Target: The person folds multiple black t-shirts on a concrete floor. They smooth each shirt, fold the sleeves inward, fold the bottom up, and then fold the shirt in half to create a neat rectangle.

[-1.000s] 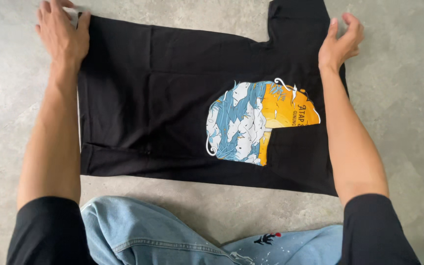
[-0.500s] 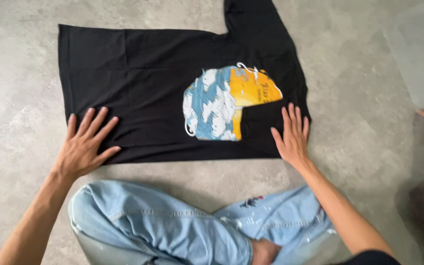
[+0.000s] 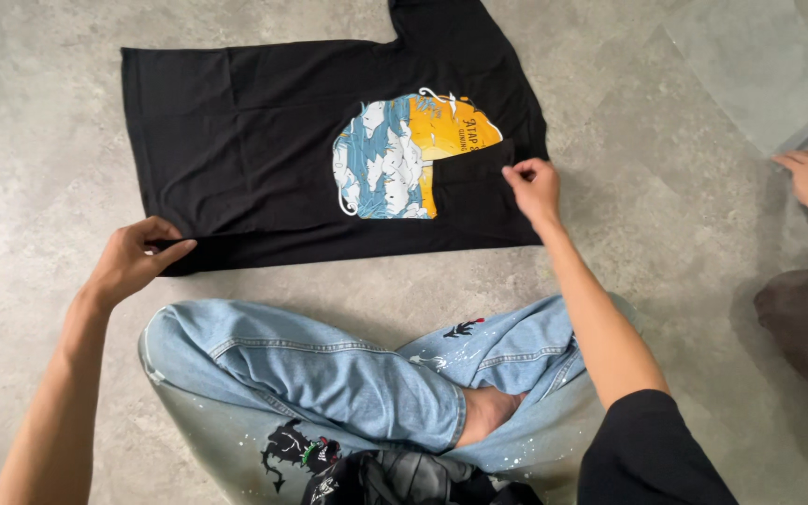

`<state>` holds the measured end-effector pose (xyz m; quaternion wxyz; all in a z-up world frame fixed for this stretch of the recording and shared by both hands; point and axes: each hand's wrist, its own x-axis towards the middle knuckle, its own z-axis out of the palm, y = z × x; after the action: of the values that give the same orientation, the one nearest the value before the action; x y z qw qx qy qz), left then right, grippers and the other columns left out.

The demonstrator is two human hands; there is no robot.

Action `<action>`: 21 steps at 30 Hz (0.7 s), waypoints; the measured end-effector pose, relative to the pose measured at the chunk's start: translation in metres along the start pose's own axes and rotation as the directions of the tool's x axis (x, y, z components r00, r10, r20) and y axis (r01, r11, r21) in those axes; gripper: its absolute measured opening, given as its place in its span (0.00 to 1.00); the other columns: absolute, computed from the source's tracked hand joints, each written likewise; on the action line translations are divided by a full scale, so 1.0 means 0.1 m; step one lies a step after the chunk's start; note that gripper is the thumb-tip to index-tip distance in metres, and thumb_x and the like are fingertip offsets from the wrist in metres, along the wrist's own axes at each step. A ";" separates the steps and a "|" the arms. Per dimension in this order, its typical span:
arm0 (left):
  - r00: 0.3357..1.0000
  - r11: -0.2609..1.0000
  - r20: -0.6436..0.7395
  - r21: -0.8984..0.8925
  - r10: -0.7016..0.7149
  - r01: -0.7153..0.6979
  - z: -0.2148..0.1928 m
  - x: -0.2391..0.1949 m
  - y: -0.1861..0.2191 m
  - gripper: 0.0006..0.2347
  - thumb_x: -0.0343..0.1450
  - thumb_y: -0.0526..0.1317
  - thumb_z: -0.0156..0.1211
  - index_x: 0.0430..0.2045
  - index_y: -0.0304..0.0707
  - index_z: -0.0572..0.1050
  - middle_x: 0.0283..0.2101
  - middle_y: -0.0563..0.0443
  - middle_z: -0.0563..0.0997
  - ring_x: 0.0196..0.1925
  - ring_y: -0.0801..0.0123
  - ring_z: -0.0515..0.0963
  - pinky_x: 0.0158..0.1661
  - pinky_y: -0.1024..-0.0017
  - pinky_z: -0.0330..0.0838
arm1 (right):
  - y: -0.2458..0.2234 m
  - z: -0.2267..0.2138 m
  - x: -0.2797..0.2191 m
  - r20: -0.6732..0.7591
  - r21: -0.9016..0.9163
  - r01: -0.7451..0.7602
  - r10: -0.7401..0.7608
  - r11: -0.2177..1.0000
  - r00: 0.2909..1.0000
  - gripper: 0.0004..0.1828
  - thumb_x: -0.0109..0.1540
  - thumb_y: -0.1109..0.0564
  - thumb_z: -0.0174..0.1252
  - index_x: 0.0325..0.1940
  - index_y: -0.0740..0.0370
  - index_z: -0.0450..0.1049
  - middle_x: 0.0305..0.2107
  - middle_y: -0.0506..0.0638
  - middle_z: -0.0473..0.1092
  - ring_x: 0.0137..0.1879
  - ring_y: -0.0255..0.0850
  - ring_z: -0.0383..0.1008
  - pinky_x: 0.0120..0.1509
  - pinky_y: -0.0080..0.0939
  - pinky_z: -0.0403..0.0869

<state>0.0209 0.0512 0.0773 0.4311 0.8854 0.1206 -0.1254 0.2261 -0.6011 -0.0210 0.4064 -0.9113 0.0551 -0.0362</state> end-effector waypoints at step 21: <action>0.973 0.920 -0.153 -0.377 -0.174 0.105 0.02 -0.32 0.12 0.28 0.74 0.28 0.64 0.72 0.40 0.65 0.42 0.40 0.79 0.42 0.63 0.80 0.40 0.69 0.73 | 0.81 -0.70 -0.40 -0.055 -0.029 -0.137 0.135 0.990 0.989 0.10 0.68 0.51 0.65 0.46 0.58 0.84 0.31 0.42 0.76 0.37 0.30 0.70 0.45 0.36 0.70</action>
<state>-0.0059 0.0393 0.0957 0.5655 0.7862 0.2443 -0.0490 0.1729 -0.7011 -0.0359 0.3912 -0.9108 0.1284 -0.0315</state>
